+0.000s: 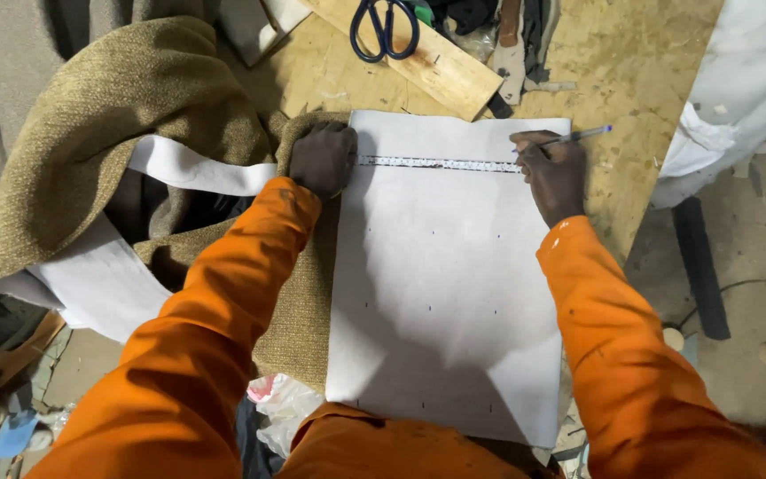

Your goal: The person unfolds a piece of white fabric on a wooden workbench and smooths it out. They then use a measuring tape and a pen to mark measurements on the fabric, followed by using a wooden plank as a straight edge.

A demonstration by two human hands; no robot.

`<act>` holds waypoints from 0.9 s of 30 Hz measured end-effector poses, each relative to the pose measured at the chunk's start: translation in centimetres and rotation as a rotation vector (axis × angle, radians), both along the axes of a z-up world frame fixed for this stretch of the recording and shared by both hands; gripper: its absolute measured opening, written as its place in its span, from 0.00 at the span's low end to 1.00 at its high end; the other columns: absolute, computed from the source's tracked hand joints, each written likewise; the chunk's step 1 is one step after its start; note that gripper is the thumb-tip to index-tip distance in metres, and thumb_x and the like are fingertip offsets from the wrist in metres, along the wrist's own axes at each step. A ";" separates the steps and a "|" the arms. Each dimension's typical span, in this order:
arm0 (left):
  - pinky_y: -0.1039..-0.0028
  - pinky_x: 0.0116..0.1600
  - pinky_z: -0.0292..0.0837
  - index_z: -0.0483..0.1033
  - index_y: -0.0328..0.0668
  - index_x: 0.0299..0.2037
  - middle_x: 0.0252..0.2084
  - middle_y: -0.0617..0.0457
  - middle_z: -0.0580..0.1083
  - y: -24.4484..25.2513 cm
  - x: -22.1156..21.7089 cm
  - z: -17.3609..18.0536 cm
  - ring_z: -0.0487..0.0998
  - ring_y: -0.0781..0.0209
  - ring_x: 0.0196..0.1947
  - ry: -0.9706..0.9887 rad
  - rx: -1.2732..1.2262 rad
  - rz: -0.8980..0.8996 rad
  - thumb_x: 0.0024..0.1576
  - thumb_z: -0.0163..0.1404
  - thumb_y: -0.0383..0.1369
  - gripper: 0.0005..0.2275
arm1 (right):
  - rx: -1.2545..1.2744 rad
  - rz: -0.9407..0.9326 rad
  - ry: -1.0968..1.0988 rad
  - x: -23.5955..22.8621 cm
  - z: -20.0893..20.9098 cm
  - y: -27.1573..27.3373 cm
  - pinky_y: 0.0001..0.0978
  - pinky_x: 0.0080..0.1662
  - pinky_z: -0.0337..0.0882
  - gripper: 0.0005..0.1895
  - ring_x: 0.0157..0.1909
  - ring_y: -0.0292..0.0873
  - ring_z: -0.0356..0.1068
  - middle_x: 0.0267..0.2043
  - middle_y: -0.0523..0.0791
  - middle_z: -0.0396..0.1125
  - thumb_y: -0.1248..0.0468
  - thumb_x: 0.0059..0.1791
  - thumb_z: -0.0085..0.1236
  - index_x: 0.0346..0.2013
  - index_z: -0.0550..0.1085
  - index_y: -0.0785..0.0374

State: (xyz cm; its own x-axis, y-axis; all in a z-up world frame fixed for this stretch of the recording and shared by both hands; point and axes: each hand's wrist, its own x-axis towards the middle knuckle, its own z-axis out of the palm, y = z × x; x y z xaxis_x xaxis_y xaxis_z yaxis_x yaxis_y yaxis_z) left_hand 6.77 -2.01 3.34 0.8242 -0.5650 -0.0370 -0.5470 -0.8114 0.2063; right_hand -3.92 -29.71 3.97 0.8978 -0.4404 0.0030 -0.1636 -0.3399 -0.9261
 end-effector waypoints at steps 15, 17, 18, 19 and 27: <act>0.71 0.29 0.69 0.67 0.42 0.25 0.28 0.48 0.67 0.7 0.1 -3.0 0.69 0.49 0.34 -0.371 -0.136 -0.034 0.44 0.42 0.31 0.04 | -0.065 0.079 0.100 1.4 -3.0 -0.6 0.21 0.20 0.58 0.05 0.17 0.33 0.57 0.16 0.45 0.58 0.68 0.39 0.42 0.24 0.68 0.62; 0.69 0.30 0.68 0.66 0.41 0.26 0.29 0.48 0.66 0.5 0.1 -3.0 0.68 0.49 0.34 -0.319 -0.177 -0.051 0.43 0.42 0.32 0.05 | -0.089 0.083 0.114 1.1 -2.0 -0.2 0.20 0.21 0.58 0.05 0.17 0.32 0.56 0.16 0.44 0.57 0.69 0.39 0.42 0.24 0.68 0.62; 0.69 0.30 0.68 0.66 0.41 0.26 0.29 0.48 0.66 0.8 0.1 -3.0 0.68 0.49 0.34 -0.318 -0.177 -0.047 0.43 0.42 0.32 0.05 | -0.089 0.087 0.115 1.2 -2.3 -0.1 0.20 0.21 0.58 0.05 0.17 0.32 0.56 0.16 0.44 0.57 0.69 0.39 0.42 0.24 0.68 0.62; 0.68 0.30 0.68 0.66 0.40 0.26 0.29 0.48 0.65 0.8 0.1 -2.9 0.67 0.48 0.35 -0.288 -0.198 -0.056 0.43 0.42 0.32 0.05 | -0.114 0.084 0.125 1.2 -2.5 -0.2 0.20 0.21 0.59 0.05 0.17 0.32 0.56 0.16 0.43 0.58 0.69 0.39 0.42 0.24 0.68 0.62; 0.67 0.29 0.67 0.64 0.43 0.23 0.26 0.51 0.63 0.7 -0.1 -2.4 0.66 0.50 0.33 -0.219 -0.210 -0.020 0.44 0.42 0.32 0.03 | -0.094 0.086 0.106 1.4 -2.7 -0.3 0.18 0.20 0.58 0.05 0.18 0.31 0.55 0.16 0.43 0.57 0.70 0.40 0.42 0.25 0.68 0.63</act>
